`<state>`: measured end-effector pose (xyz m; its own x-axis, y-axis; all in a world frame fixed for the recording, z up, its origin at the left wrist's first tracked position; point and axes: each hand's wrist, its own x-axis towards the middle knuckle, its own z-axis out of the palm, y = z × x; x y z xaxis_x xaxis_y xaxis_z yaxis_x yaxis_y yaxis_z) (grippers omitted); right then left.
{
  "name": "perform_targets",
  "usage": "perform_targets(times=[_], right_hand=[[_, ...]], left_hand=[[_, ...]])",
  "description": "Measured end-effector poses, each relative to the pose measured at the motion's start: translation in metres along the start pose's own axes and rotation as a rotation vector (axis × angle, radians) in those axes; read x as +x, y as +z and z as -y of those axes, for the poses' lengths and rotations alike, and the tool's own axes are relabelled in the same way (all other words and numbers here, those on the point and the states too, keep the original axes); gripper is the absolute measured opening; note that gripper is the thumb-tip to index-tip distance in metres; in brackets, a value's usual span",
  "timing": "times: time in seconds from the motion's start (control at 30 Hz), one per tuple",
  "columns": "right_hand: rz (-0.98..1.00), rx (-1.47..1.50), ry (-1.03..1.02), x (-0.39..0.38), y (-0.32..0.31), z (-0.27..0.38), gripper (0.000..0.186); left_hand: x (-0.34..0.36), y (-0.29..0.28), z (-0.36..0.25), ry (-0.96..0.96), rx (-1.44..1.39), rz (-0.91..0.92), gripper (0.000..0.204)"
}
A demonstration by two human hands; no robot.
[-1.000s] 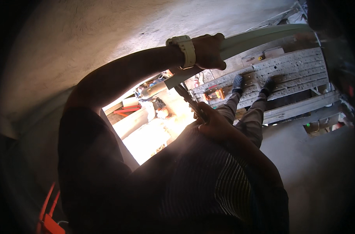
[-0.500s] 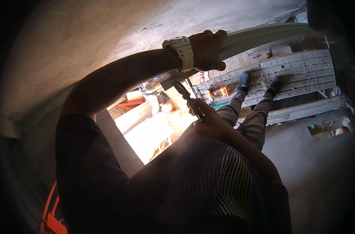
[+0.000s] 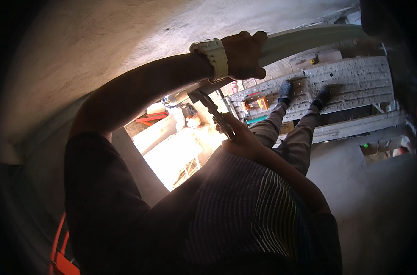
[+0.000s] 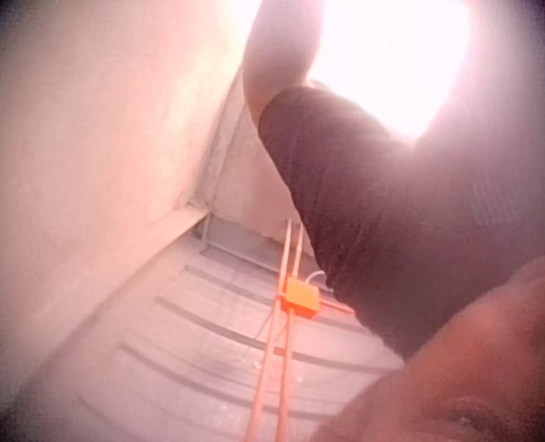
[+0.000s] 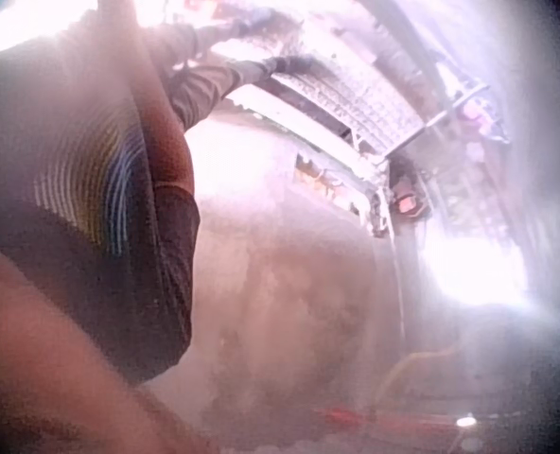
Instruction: The person uses tin snips to cut a long, thin, white-coated metal strip. They repeatedly position the snips, cut small sections, and rotate the strip to continue cutting along its length. The person holds the strip with one hand and operates the snips with the other, working in a cluttered workshop.
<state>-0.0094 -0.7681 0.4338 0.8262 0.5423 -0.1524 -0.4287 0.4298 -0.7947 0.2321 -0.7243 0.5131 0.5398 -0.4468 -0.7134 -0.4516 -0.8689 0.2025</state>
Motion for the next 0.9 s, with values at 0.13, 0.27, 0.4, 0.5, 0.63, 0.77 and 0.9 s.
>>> perform_targets(times=[0.13,0.27,0.4,0.5,0.63,0.77,0.9], right_hand=[[-0.015,0.026,-0.026,-0.002,0.0,-0.006,0.069],[-0.007,0.044,0.036,-0.005,0.001,-0.007,0.069],[0.011,0.022,0.143,-0.011,-0.002,-0.004,0.067],[-0.004,0.035,0.121,-0.013,-0.002,-0.003,0.066],[-0.037,0.079,0.03,-0.014,-0.001,-0.004,0.065],[-0.024,0.022,0.058,-0.017,-0.001,0.001,0.065],[-0.042,-0.042,0.081,-0.018,-0.004,0.01,0.064]], left_hand=[[-0.002,0.004,-0.001,-0.006,0.008,-0.011,0.086],[-0.002,0.011,0.001,0.036,-0.002,-0.053,0.085],[0.001,0.015,0.003,0.058,-0.022,-0.043,0.084],[0.001,0.018,0.002,0.059,-0.002,-0.072,0.083],[0.0,0.02,-0.001,0.05,0.021,-0.079,0.084],[-0.001,0.019,-0.006,0.023,0.002,-0.05,0.085],[0.0,0.019,-0.006,0.047,0.012,-0.062,0.086]])
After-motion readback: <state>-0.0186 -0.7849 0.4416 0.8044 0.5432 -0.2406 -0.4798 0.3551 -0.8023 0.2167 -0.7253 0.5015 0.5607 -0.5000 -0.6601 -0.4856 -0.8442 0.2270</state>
